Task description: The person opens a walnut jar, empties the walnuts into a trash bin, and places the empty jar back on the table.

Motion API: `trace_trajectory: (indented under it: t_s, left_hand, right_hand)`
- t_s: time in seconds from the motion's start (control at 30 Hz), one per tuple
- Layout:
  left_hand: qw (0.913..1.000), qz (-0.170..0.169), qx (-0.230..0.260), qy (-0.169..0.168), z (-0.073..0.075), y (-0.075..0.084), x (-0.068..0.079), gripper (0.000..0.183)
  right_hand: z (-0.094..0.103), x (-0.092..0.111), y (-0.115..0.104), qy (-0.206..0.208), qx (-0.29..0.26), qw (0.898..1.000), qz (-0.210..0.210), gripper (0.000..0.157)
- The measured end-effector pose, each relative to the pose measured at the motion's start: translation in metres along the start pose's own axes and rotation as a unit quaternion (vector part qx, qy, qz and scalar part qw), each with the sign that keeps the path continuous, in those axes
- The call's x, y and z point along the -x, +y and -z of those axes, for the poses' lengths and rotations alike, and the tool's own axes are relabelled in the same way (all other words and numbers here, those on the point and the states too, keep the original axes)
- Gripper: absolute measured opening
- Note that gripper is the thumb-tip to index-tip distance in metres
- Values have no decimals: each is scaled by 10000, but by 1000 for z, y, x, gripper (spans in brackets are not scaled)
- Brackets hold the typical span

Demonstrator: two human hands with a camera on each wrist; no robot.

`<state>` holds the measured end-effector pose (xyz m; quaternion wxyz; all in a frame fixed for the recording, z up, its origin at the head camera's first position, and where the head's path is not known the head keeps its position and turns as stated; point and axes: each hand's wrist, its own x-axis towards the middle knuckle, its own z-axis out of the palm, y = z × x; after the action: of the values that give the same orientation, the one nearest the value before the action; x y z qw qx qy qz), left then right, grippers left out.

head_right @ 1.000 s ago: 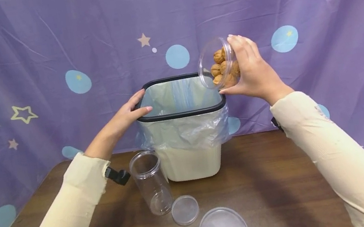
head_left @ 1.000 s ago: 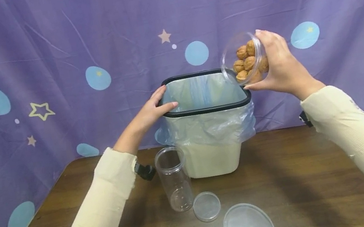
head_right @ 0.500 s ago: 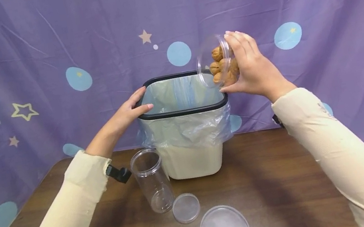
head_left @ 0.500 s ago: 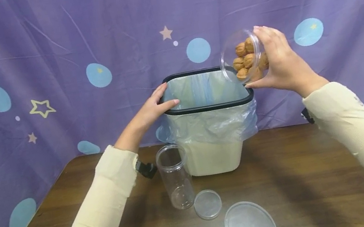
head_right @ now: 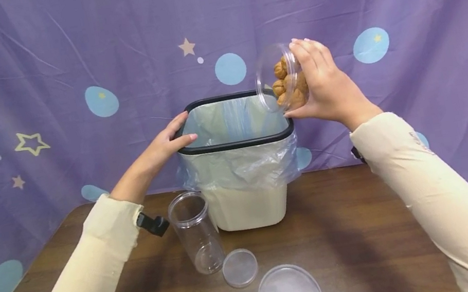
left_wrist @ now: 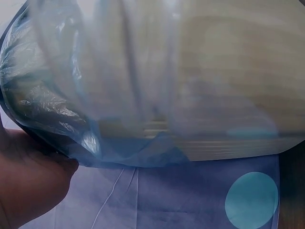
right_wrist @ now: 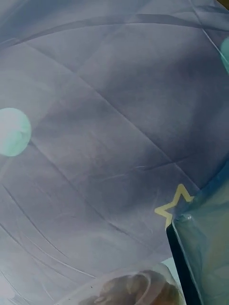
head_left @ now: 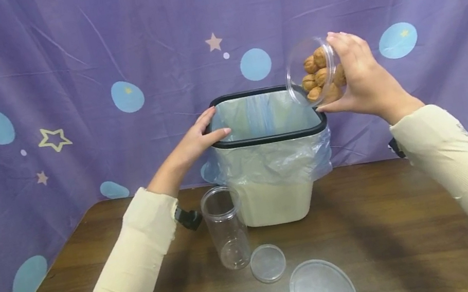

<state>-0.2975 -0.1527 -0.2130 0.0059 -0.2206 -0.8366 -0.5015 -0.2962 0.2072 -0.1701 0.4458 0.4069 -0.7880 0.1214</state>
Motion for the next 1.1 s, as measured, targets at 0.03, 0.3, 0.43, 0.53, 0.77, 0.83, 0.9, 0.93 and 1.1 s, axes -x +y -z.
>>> trace_trajectory:
  t_s: [0.03, 0.3, 0.43, 0.53, 0.77, 0.83, 0.9, 0.93, 1.1]
  left_hand:
    - [10000, 5, -3, -5, 0, 0, 0, 79]
    - [10000, 3, 49, -21, -1, 0, -1, 79]
    - [10000, 40, 49, -10, 0, -2, -1, 79]
    - [10000, 29, 38, -2, 0, -2, -1, 79]
    - [10000, 6, 48, -37, -1, -2, 0, 78]
    - [10000, -2, 57, -44, -1, -2, 0, 78]
    - [10000, -1, 45, -53, -1, -2, -1, 78]
    - [10000, 4, 35, -59, -1, -2, -1, 78]
    - [9999, 72, -29, -106, 0, -1, -1, 78]
  right_hand:
    - [0, 0, 1, 0, -8, 10000, 19, 118]
    - [3, 3, 3, -10, -21, 10000, -3, 118]
    - [3, 1, 2, 6, 50, 10000, 17, 118]
    - [4, -1, 2, 7, 106, 9999, 94, 118]
    - [-1, -5, 3, -153, 81, 9982, 579, 115]
    - [-2, -5, 3, -112, 99, 9981, 594, 116]
    - [-2, -5, 3, -91, 95, 9983, 571, 116]
    - [-2, -5, 3, -94, 110, 9984, 549, 116]
    - [-2, -4, 1, -104, 164, 9993, 307, 118]
